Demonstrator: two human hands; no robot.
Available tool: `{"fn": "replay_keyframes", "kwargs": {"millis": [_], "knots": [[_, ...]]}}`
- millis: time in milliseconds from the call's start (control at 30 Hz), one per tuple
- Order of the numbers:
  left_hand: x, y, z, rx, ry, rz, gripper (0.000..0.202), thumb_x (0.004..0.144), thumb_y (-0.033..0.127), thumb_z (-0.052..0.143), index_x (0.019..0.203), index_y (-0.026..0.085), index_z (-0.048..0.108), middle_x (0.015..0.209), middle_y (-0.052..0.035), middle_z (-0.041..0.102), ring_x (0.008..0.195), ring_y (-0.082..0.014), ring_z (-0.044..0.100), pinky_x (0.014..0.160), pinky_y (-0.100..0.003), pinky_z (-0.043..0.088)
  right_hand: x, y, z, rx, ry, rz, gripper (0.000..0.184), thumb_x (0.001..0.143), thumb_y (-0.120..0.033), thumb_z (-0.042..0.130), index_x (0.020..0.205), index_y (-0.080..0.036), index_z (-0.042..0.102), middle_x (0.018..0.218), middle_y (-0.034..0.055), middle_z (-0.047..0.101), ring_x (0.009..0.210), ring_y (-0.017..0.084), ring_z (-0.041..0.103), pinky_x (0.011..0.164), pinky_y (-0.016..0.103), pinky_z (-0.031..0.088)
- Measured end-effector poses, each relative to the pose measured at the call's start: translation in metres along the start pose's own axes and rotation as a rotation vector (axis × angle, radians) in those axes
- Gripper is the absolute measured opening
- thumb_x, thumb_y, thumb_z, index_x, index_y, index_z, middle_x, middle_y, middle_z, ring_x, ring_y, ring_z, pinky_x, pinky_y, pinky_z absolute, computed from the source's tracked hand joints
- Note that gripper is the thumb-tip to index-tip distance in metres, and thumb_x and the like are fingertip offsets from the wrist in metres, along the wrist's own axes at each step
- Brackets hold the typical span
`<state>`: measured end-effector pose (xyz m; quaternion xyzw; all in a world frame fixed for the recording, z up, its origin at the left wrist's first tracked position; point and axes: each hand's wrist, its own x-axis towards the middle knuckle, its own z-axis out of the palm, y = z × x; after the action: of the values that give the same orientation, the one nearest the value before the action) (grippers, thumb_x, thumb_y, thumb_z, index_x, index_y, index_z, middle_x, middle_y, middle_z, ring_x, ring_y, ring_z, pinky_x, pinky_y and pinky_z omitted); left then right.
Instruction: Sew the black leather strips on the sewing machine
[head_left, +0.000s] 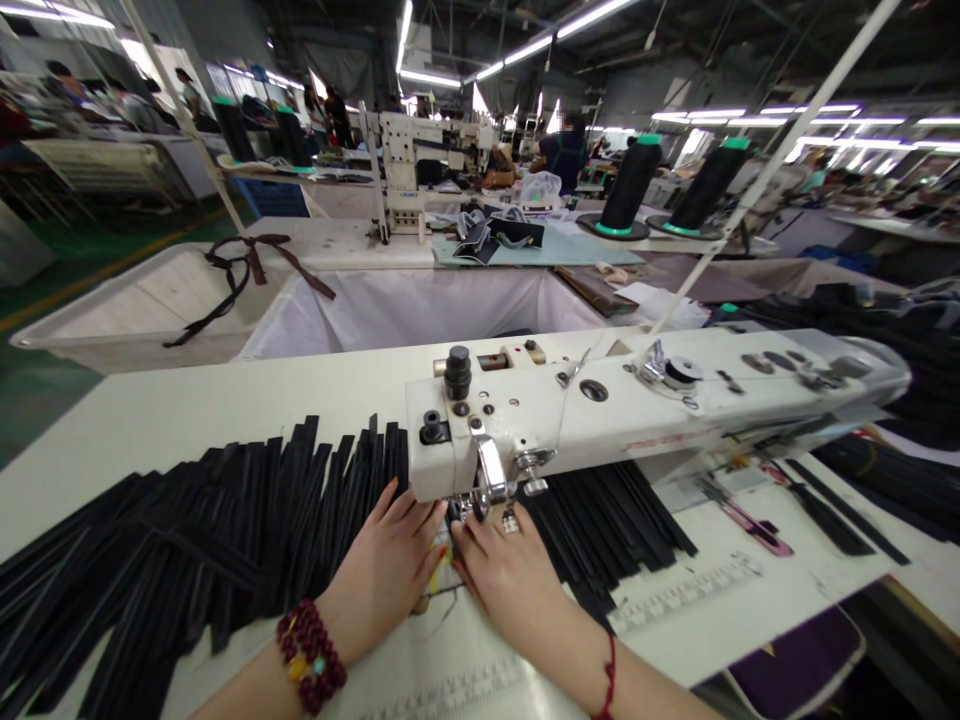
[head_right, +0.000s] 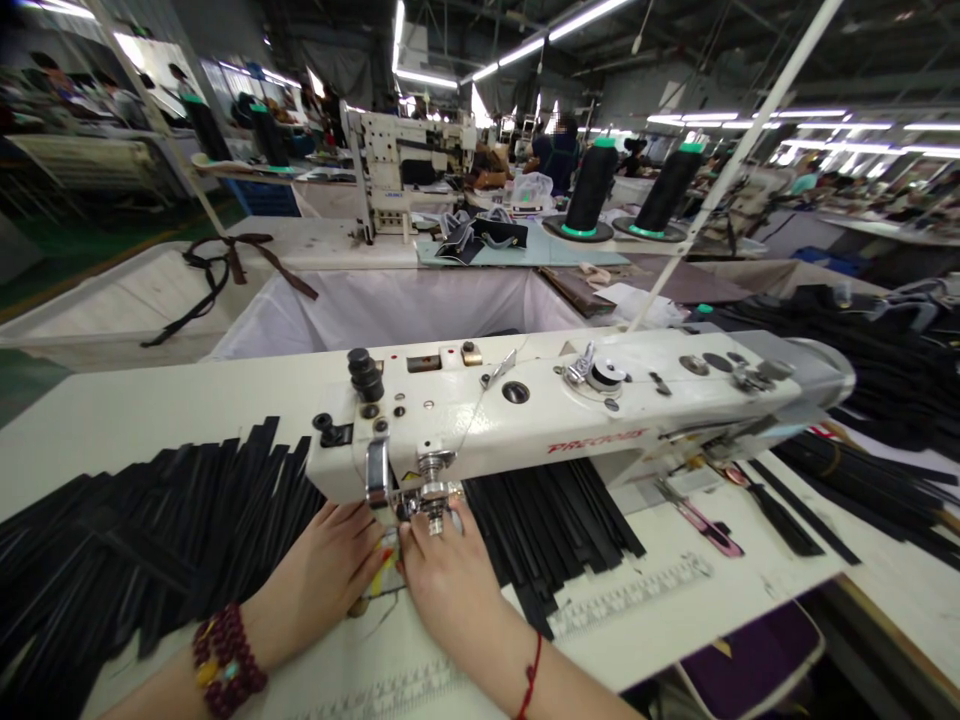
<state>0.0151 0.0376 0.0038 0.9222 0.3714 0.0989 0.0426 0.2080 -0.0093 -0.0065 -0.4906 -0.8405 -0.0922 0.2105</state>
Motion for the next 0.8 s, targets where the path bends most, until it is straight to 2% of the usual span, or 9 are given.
{"fn": "replay_keyframes", "kwargs": {"millis": [200, 300, 400, 500, 633, 800], "knots": [[0.005, 0.001, -0.005, 0.017, 0.016, 0.008, 0.029, 0.100, 0.024, 0.042, 0.111, 0.020, 0.069, 0.103, -0.0082, 0.073, 0.113, -0.0289, 0.062, 0.112, -0.054, 0.037, 0.010, 0.001, 0.009, -0.075, -0.037, 0.001, 0.022, 0.095, -0.011, 0.057, 0.114, -0.013, 0.067, 0.111, 0.0135, 0.069, 0.095, 0.026, 0.063, 0.099, 0.047, 0.042], [0.007, 0.001, -0.006, 0.013, 0.024, 0.004, 0.028, 0.100, 0.024, 0.042, 0.110, 0.020, 0.069, 0.100, -0.0080, 0.073, 0.111, -0.0287, 0.062, 0.111, -0.054, 0.038, 0.010, 0.000, 0.008, -0.062, -0.026, 0.019, 0.020, 0.094, -0.010, 0.057, 0.112, -0.013, 0.067, 0.104, 0.0119, 0.069, 0.091, 0.025, 0.063, 0.095, 0.045, 0.043], [0.009, 0.001, -0.006, 0.020, 0.002, 0.001, 0.025, 0.099, 0.025, 0.044, 0.102, 0.020, 0.069, 0.100, -0.0083, 0.072, 0.114, -0.0295, 0.060, 0.111, -0.054, 0.037, 0.002, -0.004, -0.003, -0.032, -0.006, 0.029, 0.011, 0.097, -0.014, 0.057, 0.100, -0.015, 0.067, 0.090, 0.0072, 0.067, 0.084, 0.023, 0.061, 0.087, 0.040, 0.043], [0.009, 0.001, -0.006, 0.030, -0.043, -0.025, 0.021, 0.098, 0.025, 0.048, 0.094, 0.020, 0.069, 0.099, -0.0091, 0.071, 0.120, -0.0314, 0.057, 0.111, -0.056, 0.036, -0.013, -0.009, -0.019, 0.070, 0.045, 0.039, 0.020, 0.102, -0.018, 0.048, 0.095, -0.017, 0.066, 0.082, 0.0037, 0.062, 0.077, 0.021, 0.057, 0.083, 0.038, 0.041], [0.009, 0.002, -0.005, 0.032, -0.047, -0.040, 0.019, 0.098, 0.025, 0.050, 0.094, 0.020, 0.068, 0.100, -0.0086, 0.071, 0.122, -0.0311, 0.056, 0.113, -0.056, 0.034, -0.040, -0.009, -0.038, 0.189, 0.140, 0.055, 0.031, 0.107, -0.021, 0.037, 0.100, -0.018, 0.067, 0.077, 0.0013, 0.059, 0.072, 0.017, 0.055, 0.082, 0.035, 0.038], [0.007, 0.005, -0.007, 0.000, -0.055, -0.048, 0.015, 0.096, 0.025, 0.055, 0.086, 0.020, 0.066, 0.100, -0.0080, 0.071, 0.122, -0.0302, 0.057, 0.115, -0.056, 0.033, -0.070, 0.015, -0.058, 0.166, 0.101, 0.062, 0.028, 0.107, -0.020, 0.039, 0.110, -0.016, 0.067, 0.085, 0.0032, 0.064, 0.074, 0.016, 0.059, 0.079, 0.032, 0.039]]}}
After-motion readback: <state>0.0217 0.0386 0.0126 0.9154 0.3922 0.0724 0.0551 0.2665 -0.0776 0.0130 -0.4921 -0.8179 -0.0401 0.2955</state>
